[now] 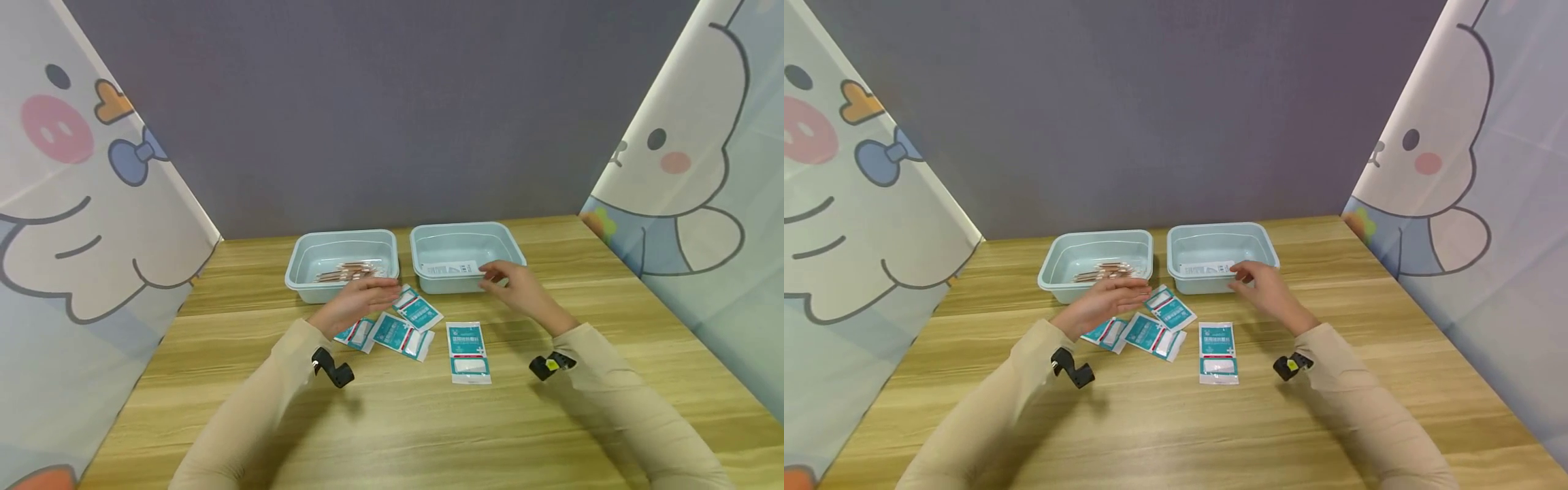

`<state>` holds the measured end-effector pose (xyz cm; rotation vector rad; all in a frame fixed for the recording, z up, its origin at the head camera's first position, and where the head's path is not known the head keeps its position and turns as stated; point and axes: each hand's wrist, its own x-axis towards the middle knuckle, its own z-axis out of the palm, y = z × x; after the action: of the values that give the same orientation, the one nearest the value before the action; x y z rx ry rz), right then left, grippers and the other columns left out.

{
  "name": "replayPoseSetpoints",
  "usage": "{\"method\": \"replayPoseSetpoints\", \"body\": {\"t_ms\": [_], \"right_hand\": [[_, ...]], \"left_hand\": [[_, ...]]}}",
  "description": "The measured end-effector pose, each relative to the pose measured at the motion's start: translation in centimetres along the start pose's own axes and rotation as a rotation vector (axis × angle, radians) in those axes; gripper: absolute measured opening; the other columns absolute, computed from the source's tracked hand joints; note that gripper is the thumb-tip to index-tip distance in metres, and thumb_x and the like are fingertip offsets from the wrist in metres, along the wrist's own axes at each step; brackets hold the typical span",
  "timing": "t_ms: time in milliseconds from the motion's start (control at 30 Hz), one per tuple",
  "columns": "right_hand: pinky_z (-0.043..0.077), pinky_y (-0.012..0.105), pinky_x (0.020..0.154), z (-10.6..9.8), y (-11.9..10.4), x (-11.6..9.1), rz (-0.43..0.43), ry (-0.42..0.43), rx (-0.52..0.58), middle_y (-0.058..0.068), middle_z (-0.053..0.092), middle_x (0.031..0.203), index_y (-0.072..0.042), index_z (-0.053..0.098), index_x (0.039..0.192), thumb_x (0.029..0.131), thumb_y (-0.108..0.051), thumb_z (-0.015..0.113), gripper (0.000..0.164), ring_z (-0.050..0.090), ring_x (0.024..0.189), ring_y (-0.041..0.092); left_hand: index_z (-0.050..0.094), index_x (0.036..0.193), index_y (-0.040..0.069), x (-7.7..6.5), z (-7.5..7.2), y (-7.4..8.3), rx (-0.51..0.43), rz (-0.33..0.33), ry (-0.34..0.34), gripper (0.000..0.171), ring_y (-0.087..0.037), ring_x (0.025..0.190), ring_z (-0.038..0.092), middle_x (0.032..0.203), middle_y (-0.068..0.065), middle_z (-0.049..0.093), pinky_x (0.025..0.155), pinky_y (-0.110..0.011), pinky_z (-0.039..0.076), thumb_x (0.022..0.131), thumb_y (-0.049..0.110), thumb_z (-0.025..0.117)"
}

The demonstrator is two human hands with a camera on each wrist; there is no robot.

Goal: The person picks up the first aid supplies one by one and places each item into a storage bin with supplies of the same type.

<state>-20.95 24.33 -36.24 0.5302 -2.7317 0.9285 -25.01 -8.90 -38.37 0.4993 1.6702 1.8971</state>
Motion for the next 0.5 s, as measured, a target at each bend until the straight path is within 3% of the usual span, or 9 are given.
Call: {"method": "replayPoseSetpoints", "body": {"t_ms": [100,233,500], "right_hand": [[0.055,0.042,0.068,-1.6,1.7,0.3,0.075,0.034,-0.031,0.021,0.068,0.100,0.008,0.064,0.118,0.096,-0.012,0.068,0.030,0.064,0.090,0.036],[0.052,0.035,0.061,-3.0,3.5,0.6,0.118,0.068,-0.039,0.026,0.066,0.100,0.011,0.062,0.120,0.096,-0.011,0.067,0.033,0.063,0.087,0.039],[0.057,0.043,0.067,-3.9,5.7,1.4,0.166,0.096,-0.040,0.033,0.060,0.108,0.014,0.057,0.126,0.097,-0.012,0.065,0.039,0.062,0.090,0.046]], "left_hand": [[0.033,0.145,-0.018,-0.7,-0.5,-0.4,0.021,-0.010,-0.015,0.044,-0.045,0.138,0.035,0.149,-0.036,0.033,0.114,-0.043,0.039,0.106,0.001,0.041],[0.034,0.144,-0.018,-1.8,-1.1,-0.8,0.053,-0.026,0.014,0.044,-0.043,0.136,0.041,0.147,-0.036,0.037,0.113,-0.044,0.041,0.105,0.001,0.043],[0.045,0.139,-0.016,-4.1,-2.5,-1.7,0.240,-0.047,0.090,0.044,-0.039,0.128,0.050,0.138,-0.030,0.051,0.106,-0.041,0.048,0.102,0.005,0.054]]}}
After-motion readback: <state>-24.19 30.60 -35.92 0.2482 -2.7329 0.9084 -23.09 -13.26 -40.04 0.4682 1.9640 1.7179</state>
